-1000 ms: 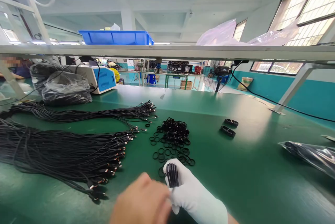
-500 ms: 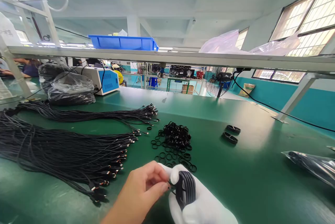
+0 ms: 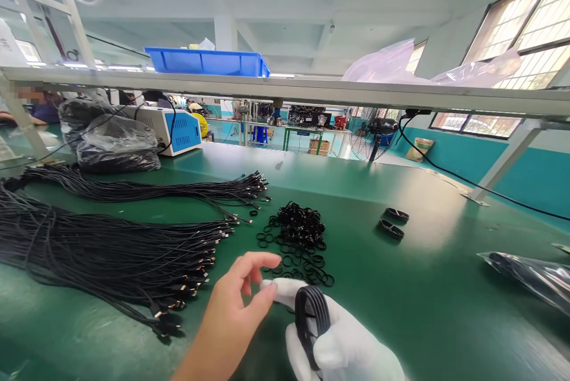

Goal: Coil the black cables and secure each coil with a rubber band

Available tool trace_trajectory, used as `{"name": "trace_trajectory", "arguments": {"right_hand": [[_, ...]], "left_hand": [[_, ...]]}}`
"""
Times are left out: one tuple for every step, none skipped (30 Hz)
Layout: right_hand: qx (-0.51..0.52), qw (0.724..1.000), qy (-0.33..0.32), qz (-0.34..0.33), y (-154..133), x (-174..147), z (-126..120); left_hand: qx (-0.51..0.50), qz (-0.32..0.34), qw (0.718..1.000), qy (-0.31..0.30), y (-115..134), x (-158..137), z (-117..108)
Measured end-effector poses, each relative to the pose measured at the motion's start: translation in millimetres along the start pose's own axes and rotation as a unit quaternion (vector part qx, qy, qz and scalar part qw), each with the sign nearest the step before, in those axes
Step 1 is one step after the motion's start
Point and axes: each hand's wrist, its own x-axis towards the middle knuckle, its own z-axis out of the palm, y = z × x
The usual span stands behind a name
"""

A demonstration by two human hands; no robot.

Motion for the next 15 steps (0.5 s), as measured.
{"name": "trace_trajectory", "arguments": {"right_hand": [[0.003,1.000,-0.003,0.021,-0.1,-1.0,0.1],[0.005,0.999,-0.006,0.039,0.0,-1.6,0.9],[0.008,0.999,-0.005,0.050,0.0,-2.0,2.3],[0.012,0.998,-0.006,0.058,-0.3,-1.9,4.6],[0.018,0.998,-0.006,0.065,-1.0,-1.4,7.7],[0.027,0.997,-0.006,0.075,-1.8,-0.3,11.4],[0.036,0.996,-0.003,0.080,-2.6,1.3,15.4],[0.040,0.997,0.008,0.071,-3.0,3.4,19.3],[0.033,0.998,0.035,0.051,-2.8,6.0,22.7],[0.011,0.997,0.073,0.026,-1.9,8.9,25.4],[-0.030,0.992,0.119,0.003,-0.2,12.0,27.0],[-0.087,0.982,0.170,-0.010,2.0,14.9,27.6],[-0.150,0.964,0.221,-0.011,4.5,17.6,27.4],[-0.207,0.942,0.262,0.000,6.7,19.7,26.8],[-0.246,0.925,0.291,0.011,8.5,21.4,26.0]], "left_hand": [[0.022,0.020,0.998,-0.046,5.1,1.4,-5.8],[0.031,0.031,0.993,-0.108,10.0,3.4,-10.7],[0.028,0.032,0.985,-0.168,14.3,6.0,-14.5],[0.018,0.026,0.976,-0.215,17.4,9.1,-17.3],[0.008,0.019,0.969,-0.245,19.3,12.4,-19.2],[-0.001,0.014,0.964,-0.264,19.6,15.9,-20.3],[-0.007,0.011,0.962,-0.274,18.5,19.3,-20.8],[-0.011,0.006,0.961,-0.276,15.9,22.8,-20.6],[-0.012,-0.002,0.962,-0.271,12.3,26.3,-19.8],[-0.013,-0.014,0.966,-0.258,7.9,29.6,-18.5],[-0.015,-0.030,0.971,-0.237,3.2,32.7,-16.6],[-0.016,-0.043,0.976,-0.214,-1.3,35.5,-14.4],[-0.014,-0.052,0.980,-0.193,-5.1,37.7,-11.8],[-0.009,-0.056,0.982,-0.180,-8.0,39.2,-9.3],[-0.001,-0.055,0.983,-0.174,-9.8,39.8,-6.8]]}}
